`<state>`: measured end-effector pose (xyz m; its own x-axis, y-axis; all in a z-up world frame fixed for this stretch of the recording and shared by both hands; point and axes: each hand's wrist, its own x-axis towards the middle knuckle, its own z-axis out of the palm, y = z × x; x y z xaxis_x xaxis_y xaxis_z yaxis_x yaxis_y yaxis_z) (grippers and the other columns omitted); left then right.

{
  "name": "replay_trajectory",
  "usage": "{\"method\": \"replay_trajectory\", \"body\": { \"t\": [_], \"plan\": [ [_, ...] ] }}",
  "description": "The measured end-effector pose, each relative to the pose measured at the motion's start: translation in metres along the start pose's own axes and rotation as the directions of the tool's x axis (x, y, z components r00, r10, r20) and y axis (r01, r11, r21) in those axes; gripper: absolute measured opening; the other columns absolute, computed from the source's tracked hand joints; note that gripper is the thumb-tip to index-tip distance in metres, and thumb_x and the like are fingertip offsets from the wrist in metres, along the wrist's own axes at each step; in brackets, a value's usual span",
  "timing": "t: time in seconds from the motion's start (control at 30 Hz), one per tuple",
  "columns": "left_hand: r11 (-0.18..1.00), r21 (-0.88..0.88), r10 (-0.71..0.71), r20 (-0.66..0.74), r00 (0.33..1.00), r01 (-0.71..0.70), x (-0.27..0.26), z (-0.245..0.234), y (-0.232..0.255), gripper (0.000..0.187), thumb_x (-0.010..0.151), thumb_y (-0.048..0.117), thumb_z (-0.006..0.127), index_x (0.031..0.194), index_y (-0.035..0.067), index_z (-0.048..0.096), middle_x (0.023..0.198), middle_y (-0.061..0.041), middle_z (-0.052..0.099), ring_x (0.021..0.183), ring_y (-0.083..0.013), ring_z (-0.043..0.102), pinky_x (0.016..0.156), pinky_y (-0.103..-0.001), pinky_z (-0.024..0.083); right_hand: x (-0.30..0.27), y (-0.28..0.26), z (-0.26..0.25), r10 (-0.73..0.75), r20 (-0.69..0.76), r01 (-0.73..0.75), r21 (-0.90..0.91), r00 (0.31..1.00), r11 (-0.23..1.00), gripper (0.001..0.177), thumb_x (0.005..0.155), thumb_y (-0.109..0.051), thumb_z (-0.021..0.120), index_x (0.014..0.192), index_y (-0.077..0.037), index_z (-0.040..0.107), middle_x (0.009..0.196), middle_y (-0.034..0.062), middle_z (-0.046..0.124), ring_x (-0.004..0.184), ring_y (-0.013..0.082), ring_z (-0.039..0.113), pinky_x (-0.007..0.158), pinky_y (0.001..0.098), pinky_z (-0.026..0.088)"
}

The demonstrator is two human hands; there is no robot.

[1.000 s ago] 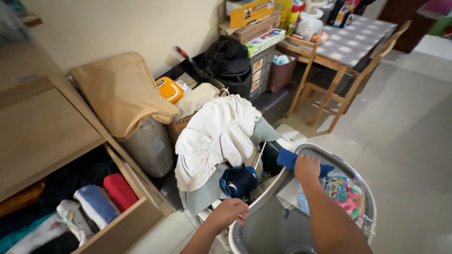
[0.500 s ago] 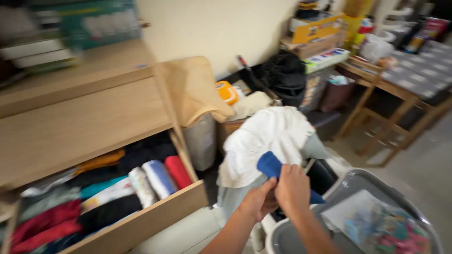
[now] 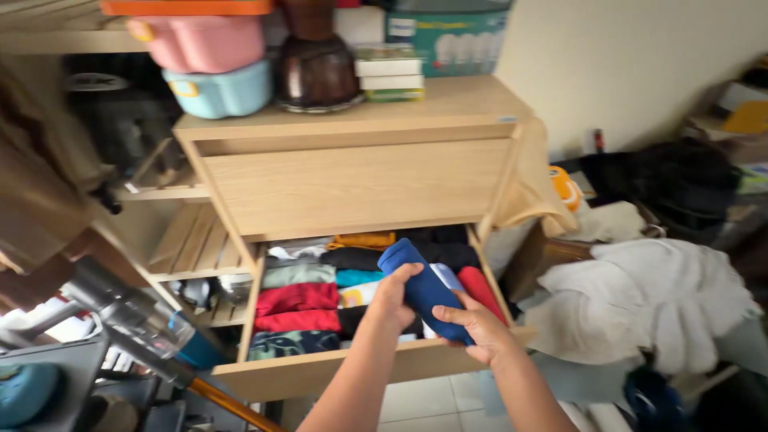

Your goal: The person folds various garments and places them into a wooden drawer. They repeatedly pick up items from a laundry basket, fold them by hand, and arrange them neatly inside the drawer.

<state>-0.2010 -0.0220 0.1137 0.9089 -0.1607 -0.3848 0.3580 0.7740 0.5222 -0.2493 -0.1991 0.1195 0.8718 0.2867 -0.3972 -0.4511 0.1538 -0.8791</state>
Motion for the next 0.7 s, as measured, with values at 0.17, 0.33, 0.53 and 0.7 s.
{"method": "replay_trajectory", "body": {
  "t": [0.17, 0.33, 0.53, 0.7],
  "plan": [
    [0.994, 0.104, 0.029, 0.098, 0.995, -0.039, 0.001, -0.092, 0.108, 0.048, 0.081, 0.021, 0.077, 0.122, 0.002, 0.063, 0.116, -0.015, 0.07, 0.108, -0.0312, 0.066, 0.098, -0.059, 0.051, 0.078, 0.002, 0.028, 0.03, 0.201, 0.002, -0.158, 0.979, 0.987, 0.064, 0.076, -0.009, 0.082, 0.137, -0.006, 0.062, 0.111, 0.009, 0.072, 0.098, 0.0211, 0.068, 0.08, 0.0343, 0.054],
    [0.836, 0.547, -0.018, -0.034, 0.999, 0.034, 0.003, -0.148, 0.149, 0.051, 0.078, 0.015, 0.076, 0.127, 0.007, 0.063, 0.115, -0.011, 0.068, 0.107, -0.0299, 0.065, 0.097, -0.057, 0.052, 0.136, 0.006, 0.042, 0.105, 0.216, -0.04, -0.284, 0.971, 0.958, 0.065, 0.071, 0.007, 0.075, 0.134, -0.007, 0.065, 0.117, 0.0097, 0.074, 0.105, 0.0214, 0.071, 0.095, 0.034, 0.054],
    [0.88, 0.474, 0.079, -0.061, 0.995, -0.04, 0.042, -0.183, 0.149, 0.055, 0.079, 0.016, 0.078, 0.131, 0.004, 0.063, 0.122, -0.013, 0.07, 0.113, -0.0304, 0.066, 0.094, -0.054, 0.053, 0.18, 0.017, 0.055, -0.092, -0.048, 0.074, -0.288, 0.995, 0.955, 0.057, 0.073, 0.006, 0.074, 0.129, -0.004, 0.068, 0.108, 0.0137, 0.074, 0.097, 0.0249, 0.068, 0.084, 0.0368, 0.051],
    [0.851, 0.516, 0.225, -0.182, 0.957, -0.102, 0.11, -0.189, 0.156, 0.056, 0.079, 0.024, 0.075, 0.131, 0.004, 0.066, 0.125, -0.013, 0.069, 0.111, -0.0257, 0.064, 0.088, -0.05, 0.051, 0.243, 0.019, 0.056, -0.239, -0.283, 0.167, -0.255, 0.929, 0.952, 0.054, 0.071, 0.001, 0.078, 0.124, -0.003, 0.071, 0.103, 0.0145, 0.075, 0.09, 0.0251, 0.069, 0.078, 0.033, 0.052]
  ]
}}
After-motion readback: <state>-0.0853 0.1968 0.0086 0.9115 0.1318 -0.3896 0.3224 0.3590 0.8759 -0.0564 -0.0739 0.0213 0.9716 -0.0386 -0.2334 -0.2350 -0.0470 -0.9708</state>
